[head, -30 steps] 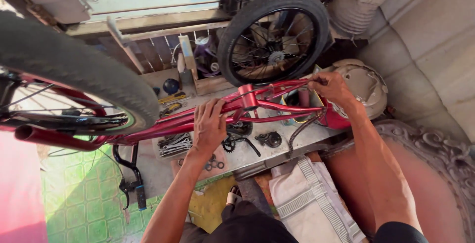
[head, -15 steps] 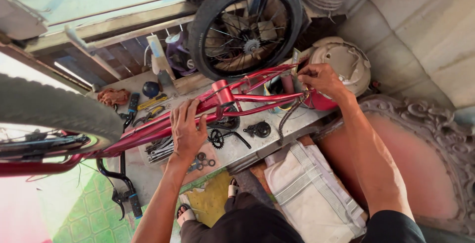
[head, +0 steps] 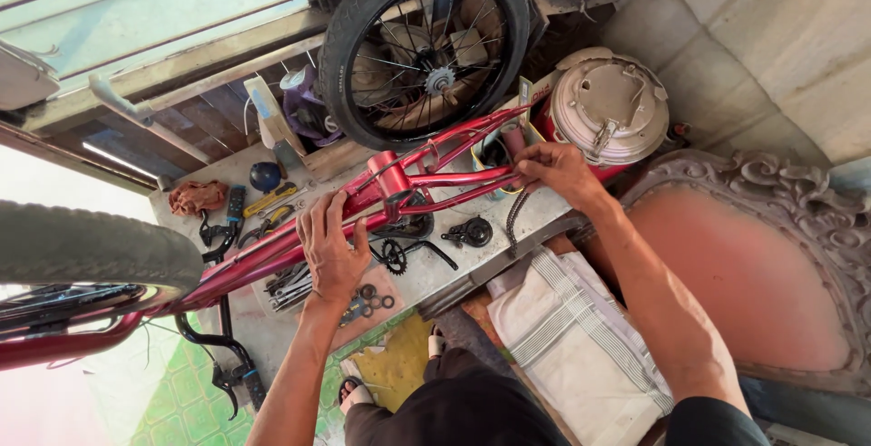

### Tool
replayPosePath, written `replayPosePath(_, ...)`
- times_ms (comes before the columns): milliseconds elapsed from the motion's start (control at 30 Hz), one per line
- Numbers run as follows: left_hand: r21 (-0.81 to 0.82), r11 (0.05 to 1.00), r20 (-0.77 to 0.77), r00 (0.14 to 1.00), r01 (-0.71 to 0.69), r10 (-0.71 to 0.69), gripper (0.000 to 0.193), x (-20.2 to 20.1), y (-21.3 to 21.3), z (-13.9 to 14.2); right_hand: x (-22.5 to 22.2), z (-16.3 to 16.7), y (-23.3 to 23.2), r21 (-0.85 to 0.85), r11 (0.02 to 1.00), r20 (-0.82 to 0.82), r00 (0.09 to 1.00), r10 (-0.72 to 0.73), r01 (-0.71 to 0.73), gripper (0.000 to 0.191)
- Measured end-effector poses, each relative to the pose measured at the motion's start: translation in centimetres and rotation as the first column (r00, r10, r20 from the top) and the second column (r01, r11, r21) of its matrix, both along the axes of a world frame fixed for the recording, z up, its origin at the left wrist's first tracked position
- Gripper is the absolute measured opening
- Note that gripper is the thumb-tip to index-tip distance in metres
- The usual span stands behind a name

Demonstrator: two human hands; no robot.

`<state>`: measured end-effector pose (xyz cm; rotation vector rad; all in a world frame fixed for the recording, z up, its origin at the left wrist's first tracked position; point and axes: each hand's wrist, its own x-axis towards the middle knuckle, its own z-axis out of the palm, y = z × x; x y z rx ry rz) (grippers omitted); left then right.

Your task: The person retrieves a metal rack from a hanging net, then moves to a workbench to work on a red bicycle frame. They use a wrench to tighten bolts on the frame and handle a bicycle wheel, placing it on the bench.

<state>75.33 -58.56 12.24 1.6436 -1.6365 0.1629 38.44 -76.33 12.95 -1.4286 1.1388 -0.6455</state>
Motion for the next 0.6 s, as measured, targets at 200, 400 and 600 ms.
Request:
replayPosePath(200,0.005,1.000,0.017,1.000,0.015,-0.015,0.052,0.0,-0.1,0.5,-0.3,-1.4,1.8,-0.062,0.994,0.006,0.996,-0.090,0.090,0.020)
replayPosePath(400,0.032,0.999,0.015,0.999,0.030,-0.030,0.056,0.1,0.2,0.4,-1.6,-3.3,4.4,-0.025,0.989,0.049,0.988,-0.145,0.146,0.019)
replayPosePath(600,0.101,0.991,0.034,0.995,0.087,-0.091,0.067,1.1,1.0,-1.0,-2.2,-4.5,8.0,0.032,0.972,0.030,0.971,-0.235,0.234,0.020)
